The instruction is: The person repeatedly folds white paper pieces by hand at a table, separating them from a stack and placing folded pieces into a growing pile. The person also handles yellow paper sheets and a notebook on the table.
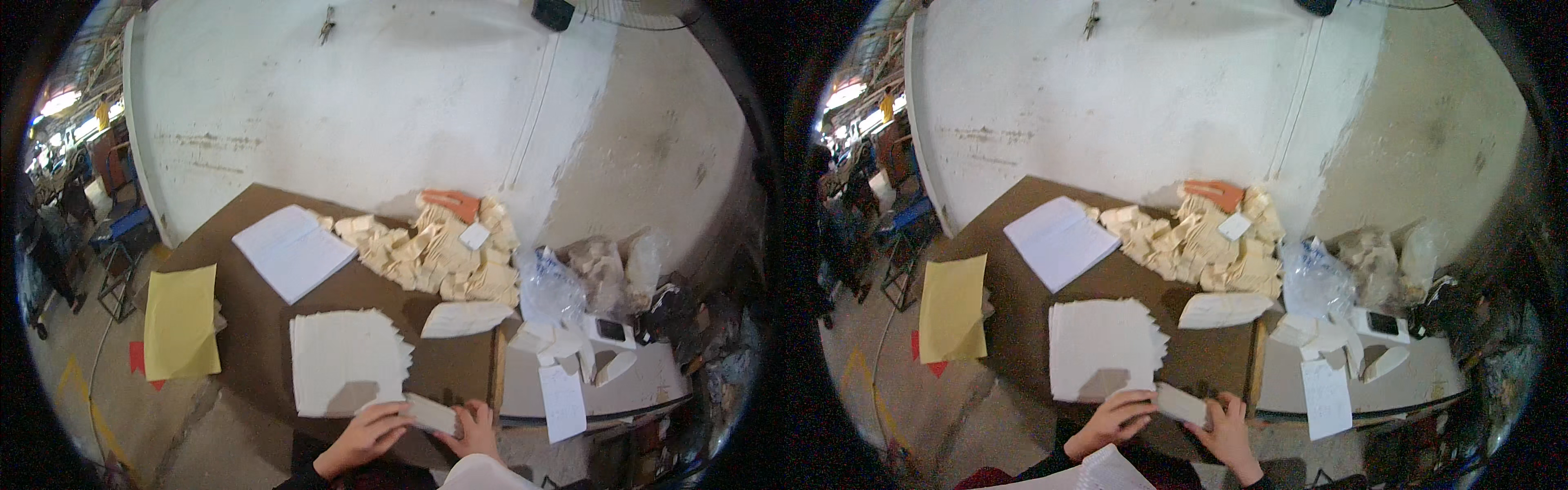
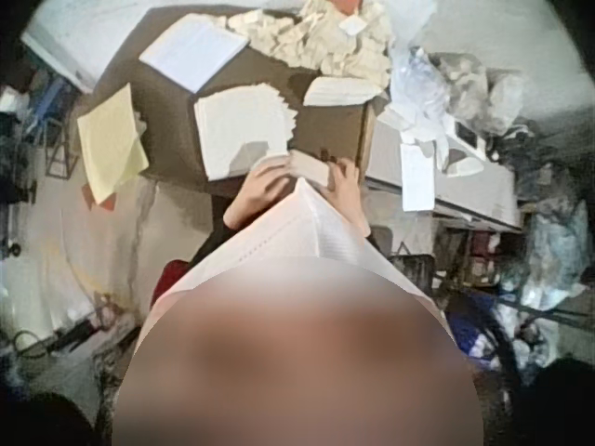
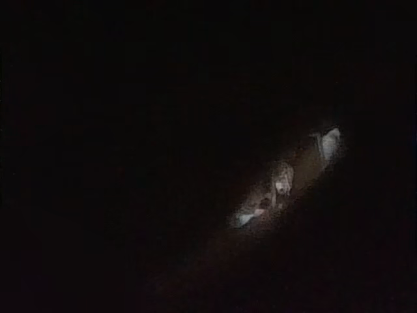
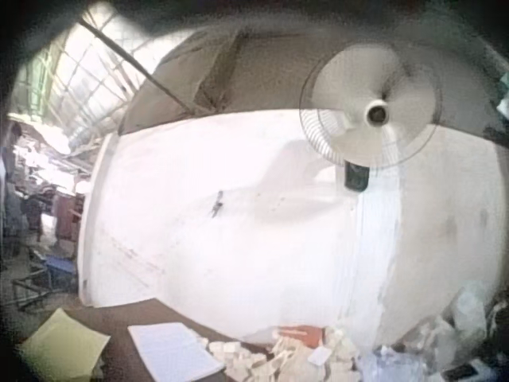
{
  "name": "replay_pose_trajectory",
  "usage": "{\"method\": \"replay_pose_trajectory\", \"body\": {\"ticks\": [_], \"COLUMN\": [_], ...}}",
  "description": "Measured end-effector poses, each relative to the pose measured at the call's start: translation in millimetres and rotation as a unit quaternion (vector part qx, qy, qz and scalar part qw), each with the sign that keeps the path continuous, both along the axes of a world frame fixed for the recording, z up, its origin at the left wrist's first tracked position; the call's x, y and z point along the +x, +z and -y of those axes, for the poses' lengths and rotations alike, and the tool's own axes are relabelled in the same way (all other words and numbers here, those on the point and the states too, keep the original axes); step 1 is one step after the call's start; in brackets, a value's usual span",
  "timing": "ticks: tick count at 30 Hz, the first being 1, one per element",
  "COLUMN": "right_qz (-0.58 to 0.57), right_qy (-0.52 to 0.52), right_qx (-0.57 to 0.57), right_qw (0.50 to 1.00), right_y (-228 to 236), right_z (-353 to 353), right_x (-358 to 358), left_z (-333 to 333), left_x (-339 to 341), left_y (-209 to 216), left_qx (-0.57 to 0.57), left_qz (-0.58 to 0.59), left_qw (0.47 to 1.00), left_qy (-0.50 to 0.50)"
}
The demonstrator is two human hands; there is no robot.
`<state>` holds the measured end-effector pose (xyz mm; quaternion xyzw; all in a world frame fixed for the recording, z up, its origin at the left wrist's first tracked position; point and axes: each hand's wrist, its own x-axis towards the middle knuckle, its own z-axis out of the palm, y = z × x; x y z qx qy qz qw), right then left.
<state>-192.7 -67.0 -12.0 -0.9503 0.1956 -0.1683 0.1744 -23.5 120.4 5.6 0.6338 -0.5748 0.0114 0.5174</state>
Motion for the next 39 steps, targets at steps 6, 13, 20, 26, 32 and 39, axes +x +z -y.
{"method": "replay_pose_trajectory", "body": {"ticks": [6, 13, 20, 26, 32, 39], "right_qz": [0.103, 0.339, 0.102, 0.16, 0.133, 0.334], "right_qy": [-0.125, -0.201, -0.21, -0.175, -0.204, -0.171], "right_qx": [-0.015, -0.026, -0.221, -0.041, -0.037, -0.19], "right_qw": [0.987, 0.919, 0.947, 0.971, 0.969, 0.907], "right_y": [-0.3, 41.3, -17.9, -24.2, -23.6, -20.4], "right_z": [-5.7, 26.9, 48.1, 54.8, 58.5, 54.0], "right_x": [-8.1, 18.9, 65.1, 60.3, 64.8, 53.3], "left_z": [-59.6, -84.6, -83.8, -89.0, -83.4, -69.9], "left_x": [-11.4, -14.8, -34.5, -43.9, -36.0, -37.4], "left_y": [-9.7, -13.1, -21.6, -34.0, -32.5, -20.7], "left_qx": [0.022, 0.001, -0.007, 0.017, 0.037, 0.014], "left_qz": [-0.126, -0.196, -0.214, -0.271, -0.22, -0.215], "left_qw": [0.978, 0.953, 0.948, 0.936, 0.956, 0.969], "left_qy": [0.162, 0.231, 0.236, 0.224, 0.191, 0.118]}}
